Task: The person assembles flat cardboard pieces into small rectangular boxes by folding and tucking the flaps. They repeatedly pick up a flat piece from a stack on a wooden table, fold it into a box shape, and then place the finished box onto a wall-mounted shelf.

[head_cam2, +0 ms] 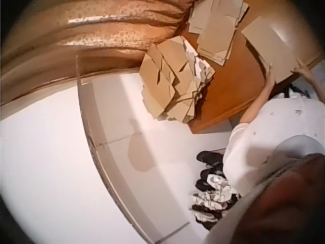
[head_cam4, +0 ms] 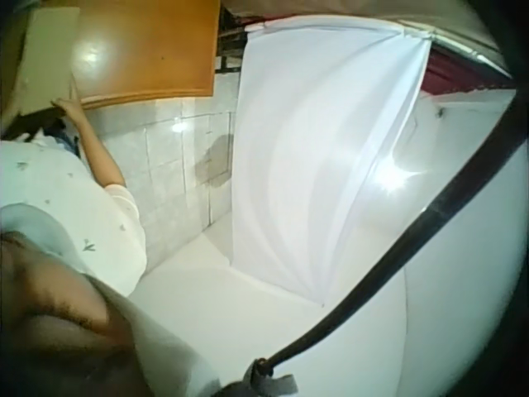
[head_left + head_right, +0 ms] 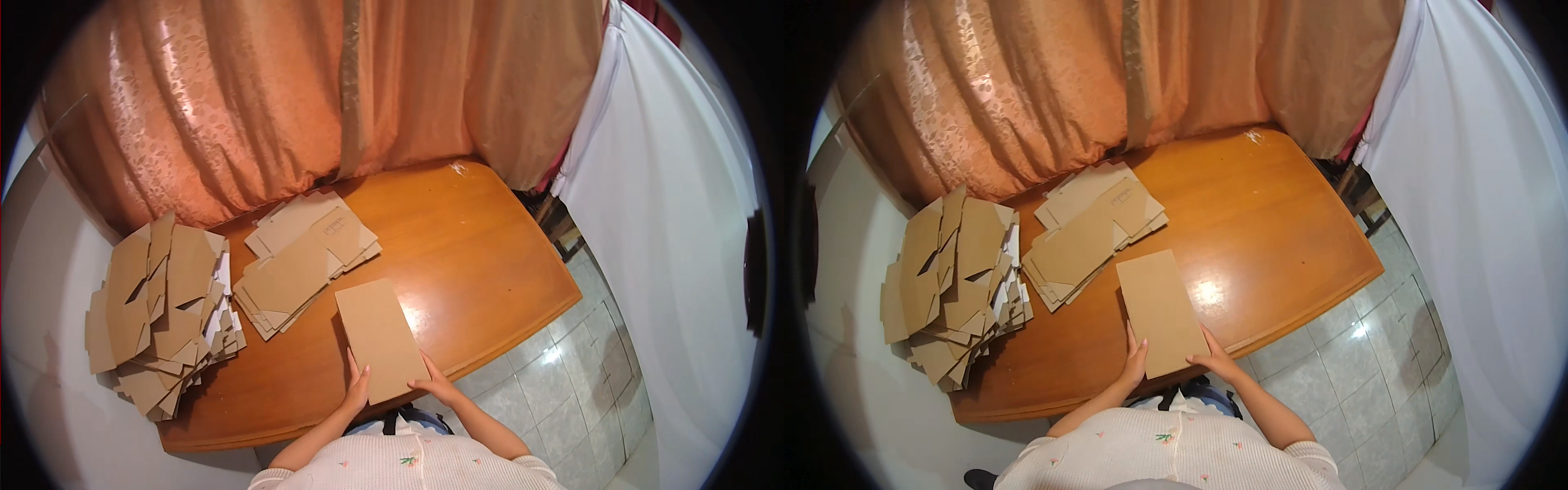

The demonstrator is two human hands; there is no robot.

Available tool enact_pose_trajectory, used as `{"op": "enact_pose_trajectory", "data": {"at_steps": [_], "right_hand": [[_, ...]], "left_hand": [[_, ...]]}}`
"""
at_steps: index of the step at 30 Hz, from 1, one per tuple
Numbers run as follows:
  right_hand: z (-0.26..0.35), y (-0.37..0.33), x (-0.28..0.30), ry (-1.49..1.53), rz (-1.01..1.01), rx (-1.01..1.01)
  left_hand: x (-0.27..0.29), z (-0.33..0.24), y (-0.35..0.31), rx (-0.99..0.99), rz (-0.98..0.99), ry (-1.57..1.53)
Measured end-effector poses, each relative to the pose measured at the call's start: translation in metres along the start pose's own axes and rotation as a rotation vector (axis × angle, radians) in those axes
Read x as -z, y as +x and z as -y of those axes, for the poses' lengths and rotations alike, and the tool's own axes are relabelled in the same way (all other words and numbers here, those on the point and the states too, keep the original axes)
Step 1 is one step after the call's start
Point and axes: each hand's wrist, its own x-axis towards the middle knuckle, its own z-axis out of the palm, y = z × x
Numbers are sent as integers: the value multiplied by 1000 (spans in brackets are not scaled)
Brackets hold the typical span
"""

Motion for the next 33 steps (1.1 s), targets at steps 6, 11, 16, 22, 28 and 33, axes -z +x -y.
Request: {"op": "enact_pose_trajectory", "data": {"at_steps": [6, 11, 16, 22, 28, 33], "right_hand": [[43, 5, -30, -152, 152, 263], [81, 13, -51, -527, 321, 575], [124, 6, -79, -580, 510, 766], [128, -63, -103, -279, 773, 653], [120, -140, -135, 74, 1091, 822], [120, -199, -166, 299, 1257, 907]], "left_hand": [[4, -107, -16, -105, -120, -217], [6, -166, -57, -281, -281, -294], [-2, -207, -128, -415, -268, -430], [-56, -199, -250, -639, -369, -50], [-136, -208, -370, -714, -707, 339], [-186, -229, -444, -845, -977, 874]]}}
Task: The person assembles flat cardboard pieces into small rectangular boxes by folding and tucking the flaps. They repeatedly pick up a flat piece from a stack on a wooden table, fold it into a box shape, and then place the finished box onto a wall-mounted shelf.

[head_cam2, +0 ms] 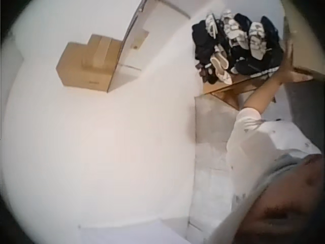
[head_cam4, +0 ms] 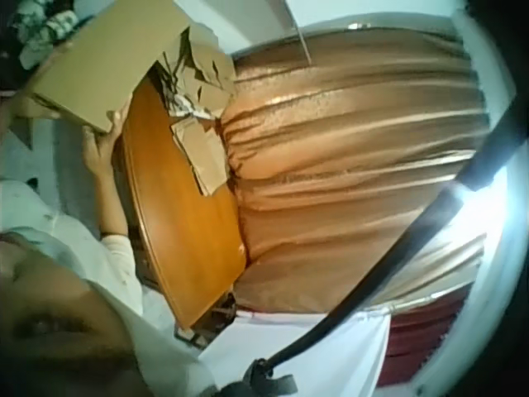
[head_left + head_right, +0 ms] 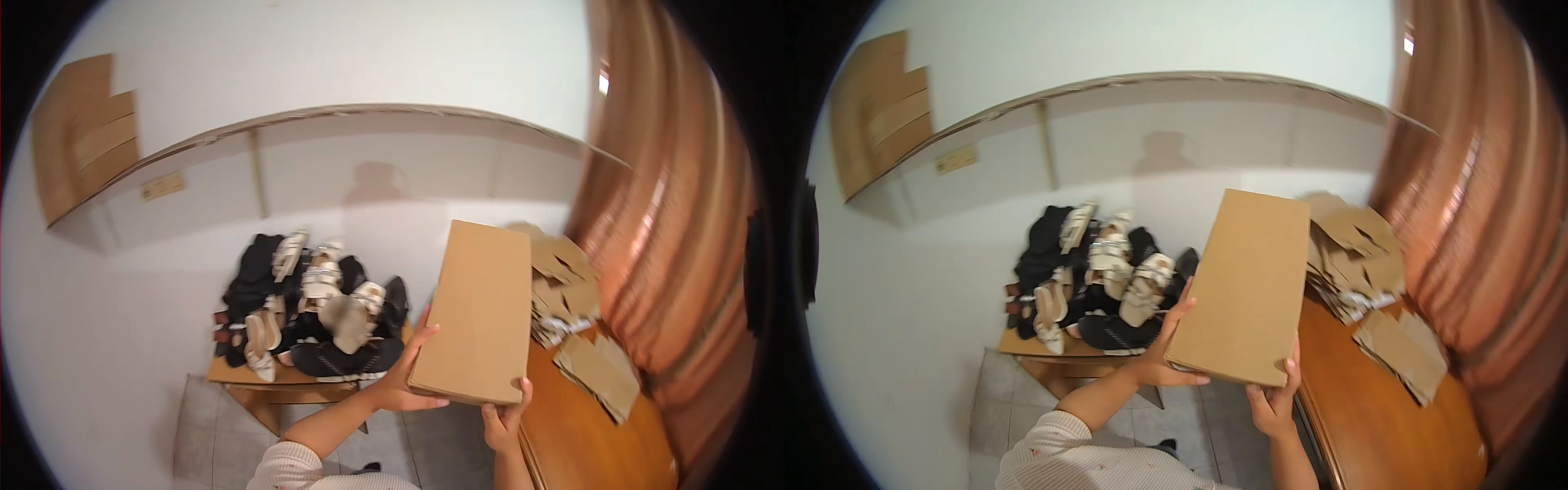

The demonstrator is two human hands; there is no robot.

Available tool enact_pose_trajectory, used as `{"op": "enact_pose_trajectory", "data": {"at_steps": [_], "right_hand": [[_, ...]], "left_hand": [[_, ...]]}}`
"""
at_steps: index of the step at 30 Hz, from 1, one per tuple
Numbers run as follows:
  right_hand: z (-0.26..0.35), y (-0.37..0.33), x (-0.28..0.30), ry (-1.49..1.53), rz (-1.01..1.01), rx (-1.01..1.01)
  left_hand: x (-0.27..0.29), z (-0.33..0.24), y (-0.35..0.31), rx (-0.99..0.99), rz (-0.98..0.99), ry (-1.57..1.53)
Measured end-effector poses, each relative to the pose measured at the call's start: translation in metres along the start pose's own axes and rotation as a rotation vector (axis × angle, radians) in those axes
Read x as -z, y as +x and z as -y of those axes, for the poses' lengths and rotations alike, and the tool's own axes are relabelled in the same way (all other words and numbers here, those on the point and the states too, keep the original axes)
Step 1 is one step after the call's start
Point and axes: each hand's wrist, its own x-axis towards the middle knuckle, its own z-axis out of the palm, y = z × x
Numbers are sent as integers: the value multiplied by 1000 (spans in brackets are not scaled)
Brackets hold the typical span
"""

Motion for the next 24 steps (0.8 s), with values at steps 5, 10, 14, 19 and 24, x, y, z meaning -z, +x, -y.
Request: {"op": "enact_pose_trajectory", "data": {"at_steps": [5, 10, 14, 19, 24], "right_hand": [[11, 31, -71, 57, 143, 140], [14, 61, -154, 146, 347, 310], [62, 97, -273, 194, 467, 565], [99, 109, -435, 373, 557, 756], [162, 143, -562, 618, 516, 716]], "left_hand": [[52, -53, -41, -121, -152, 275], [112, -114, -94, -166, -319, 488], [168, -176, -168, -88, -491, 745], [248, -272, -246, 54, -704, 1012], [342, -362, -266, -177, -824, 930]]}}
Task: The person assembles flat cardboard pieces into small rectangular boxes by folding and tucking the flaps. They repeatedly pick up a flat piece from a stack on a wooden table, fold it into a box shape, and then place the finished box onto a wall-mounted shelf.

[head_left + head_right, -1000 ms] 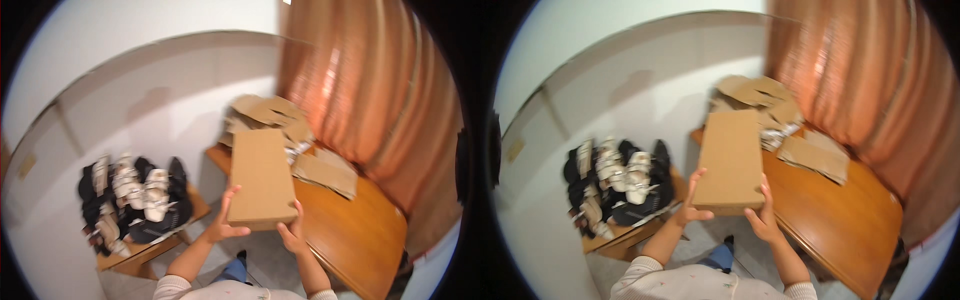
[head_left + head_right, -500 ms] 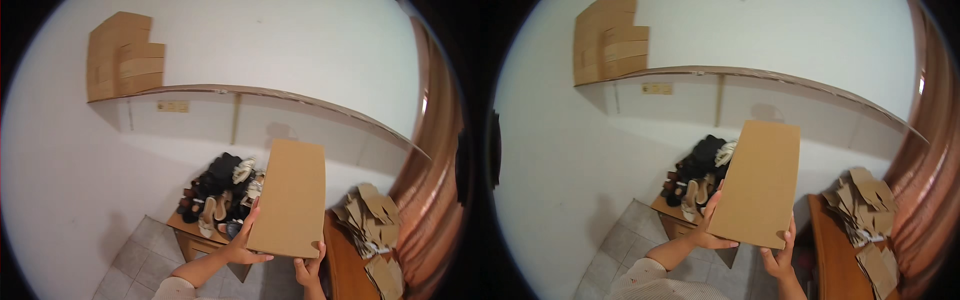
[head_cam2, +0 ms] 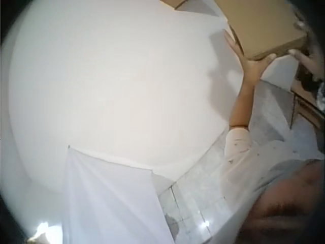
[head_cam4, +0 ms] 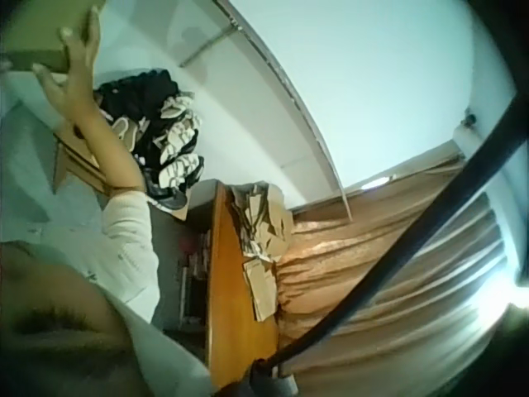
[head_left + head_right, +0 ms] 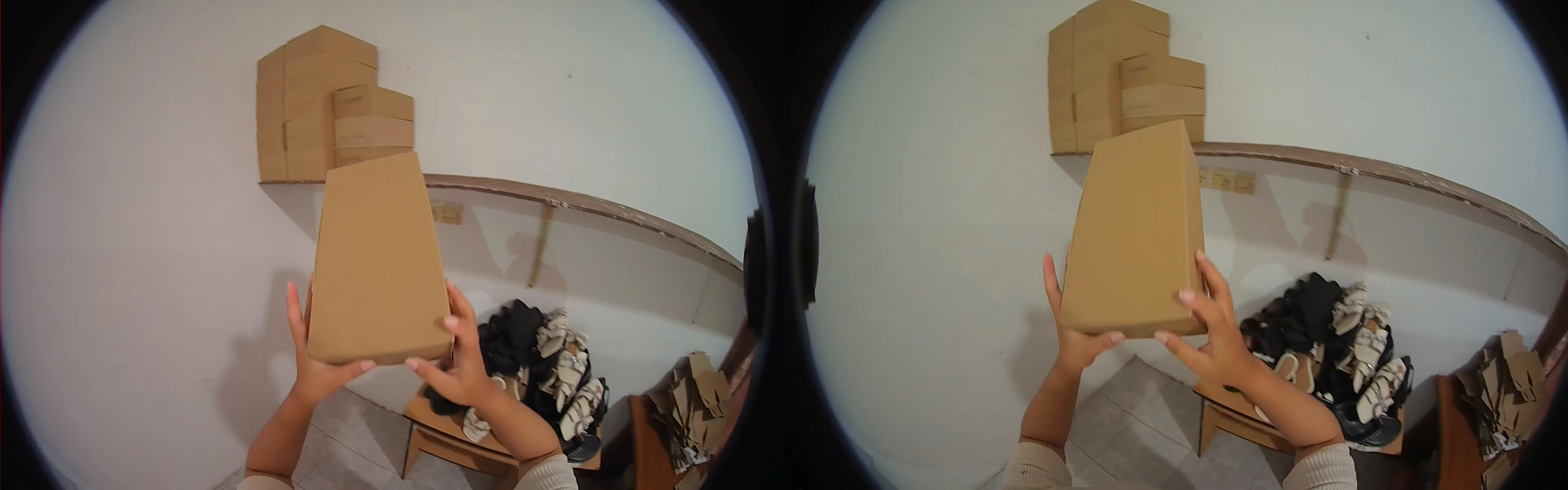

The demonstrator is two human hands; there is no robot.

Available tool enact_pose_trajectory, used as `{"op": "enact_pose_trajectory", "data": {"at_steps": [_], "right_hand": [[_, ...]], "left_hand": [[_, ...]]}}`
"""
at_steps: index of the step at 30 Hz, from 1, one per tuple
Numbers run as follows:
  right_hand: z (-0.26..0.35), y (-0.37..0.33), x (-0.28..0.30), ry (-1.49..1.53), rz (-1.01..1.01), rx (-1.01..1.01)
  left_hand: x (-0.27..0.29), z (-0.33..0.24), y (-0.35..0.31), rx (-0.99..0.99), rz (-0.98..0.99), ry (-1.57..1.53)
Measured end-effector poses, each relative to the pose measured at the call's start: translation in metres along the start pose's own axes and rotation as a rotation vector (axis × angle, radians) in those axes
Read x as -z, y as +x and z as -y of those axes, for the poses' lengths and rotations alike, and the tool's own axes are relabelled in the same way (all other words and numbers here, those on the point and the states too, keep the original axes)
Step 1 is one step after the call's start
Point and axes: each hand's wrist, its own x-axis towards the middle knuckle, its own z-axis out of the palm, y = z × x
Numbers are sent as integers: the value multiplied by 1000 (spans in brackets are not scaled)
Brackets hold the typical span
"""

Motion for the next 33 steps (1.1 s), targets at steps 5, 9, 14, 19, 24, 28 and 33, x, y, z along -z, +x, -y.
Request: {"op": "enact_pose_trajectory", "data": {"at_steps": [5, 9, 14, 19, 24, 28, 33], "right_hand": [[-61, 76, -62, 88, -206, -64], [-109, 147, -82, -33, -294, 44], [-157, 227, -82, -36, -333, 40], [-201, 304, -64, -104, -346, 112], [-239, 365, -58, -169, -388, 59], [-270, 397, -61, -192, -390, 36], [-312, 426, -66, -279, -320, -50]], "left_hand": [[65, 18, 93, 53, 10, 52], [95, 40, 152, -15, -20, 289], [115, 90, 190, -118, 13, 580], [135, 162, 222, -149, 80, 760], [148, 233, 259, -163, 206, 1015], [152, 286, 283, -213, 231, 1021], [152, 337, 311, -287, 268, 1022]]}}
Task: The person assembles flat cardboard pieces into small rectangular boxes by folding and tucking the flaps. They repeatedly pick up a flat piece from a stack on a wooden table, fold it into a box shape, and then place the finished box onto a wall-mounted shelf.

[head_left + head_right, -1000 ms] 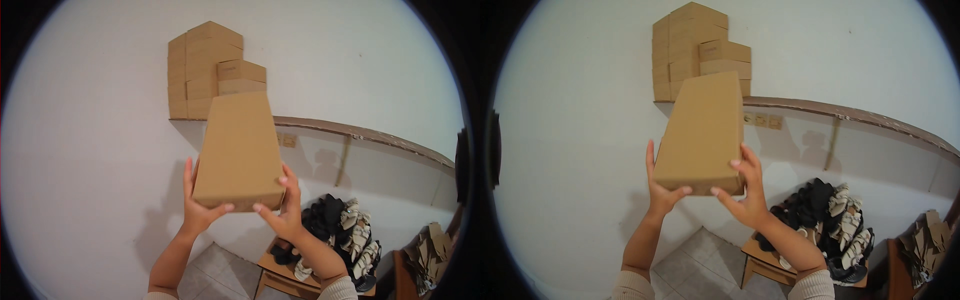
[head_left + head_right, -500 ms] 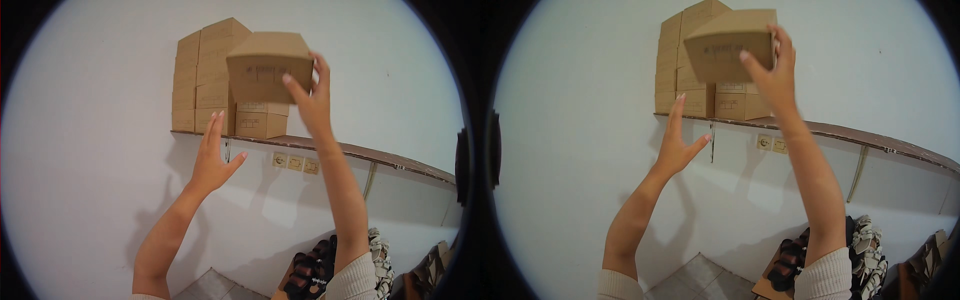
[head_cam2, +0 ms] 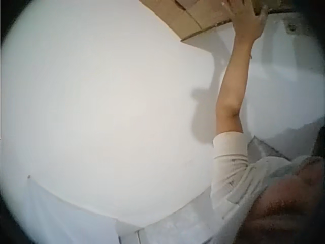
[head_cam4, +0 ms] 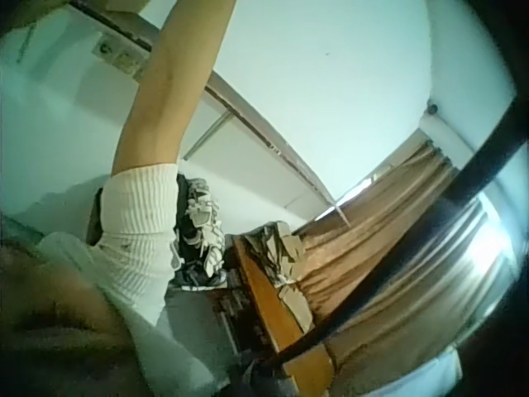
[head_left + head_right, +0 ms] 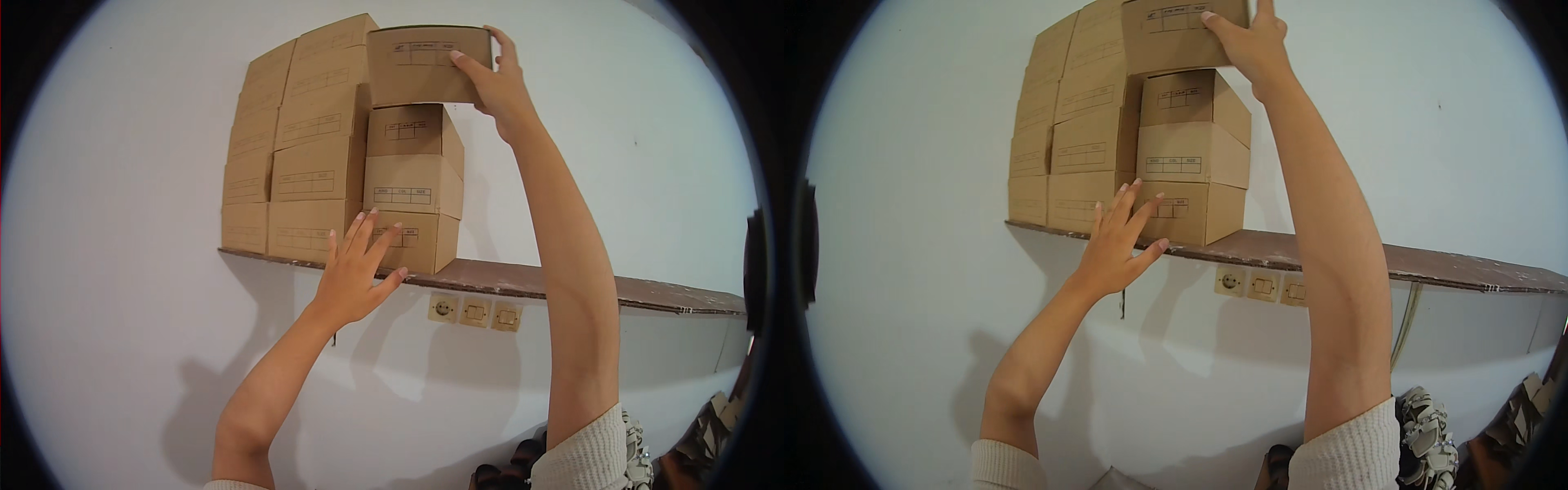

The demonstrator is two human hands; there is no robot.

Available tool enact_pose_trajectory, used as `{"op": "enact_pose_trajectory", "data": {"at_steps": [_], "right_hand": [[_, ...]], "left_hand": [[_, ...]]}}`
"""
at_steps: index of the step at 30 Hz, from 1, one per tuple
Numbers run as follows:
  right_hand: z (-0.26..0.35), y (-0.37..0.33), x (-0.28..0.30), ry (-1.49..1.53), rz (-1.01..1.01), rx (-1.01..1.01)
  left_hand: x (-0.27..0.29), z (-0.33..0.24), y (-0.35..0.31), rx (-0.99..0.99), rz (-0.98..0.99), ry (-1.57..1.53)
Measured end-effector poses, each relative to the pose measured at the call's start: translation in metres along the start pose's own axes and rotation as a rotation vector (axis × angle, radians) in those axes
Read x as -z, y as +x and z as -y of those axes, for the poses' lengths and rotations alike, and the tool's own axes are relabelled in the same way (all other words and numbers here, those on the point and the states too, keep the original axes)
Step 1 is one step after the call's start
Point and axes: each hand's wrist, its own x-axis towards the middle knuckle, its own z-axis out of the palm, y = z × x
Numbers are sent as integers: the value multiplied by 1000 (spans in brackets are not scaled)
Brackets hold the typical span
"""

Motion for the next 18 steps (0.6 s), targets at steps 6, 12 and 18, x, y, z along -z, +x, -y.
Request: {"op": "enact_pose_trajectory", "data": {"at_steps": [6, 12, 18], "right_hand": [[-50, 31, -33, -14, -150, 12], [-89, 40, -53, -214, -281, 3], [-114, 38, -72, -496, -282, 31]], "left_hand": [[-26, 29, 14, -91, -22, -45], [-40, 53, 16, -181, -33, -39], [-44, 59, 18, -244, -105, -18]]}}
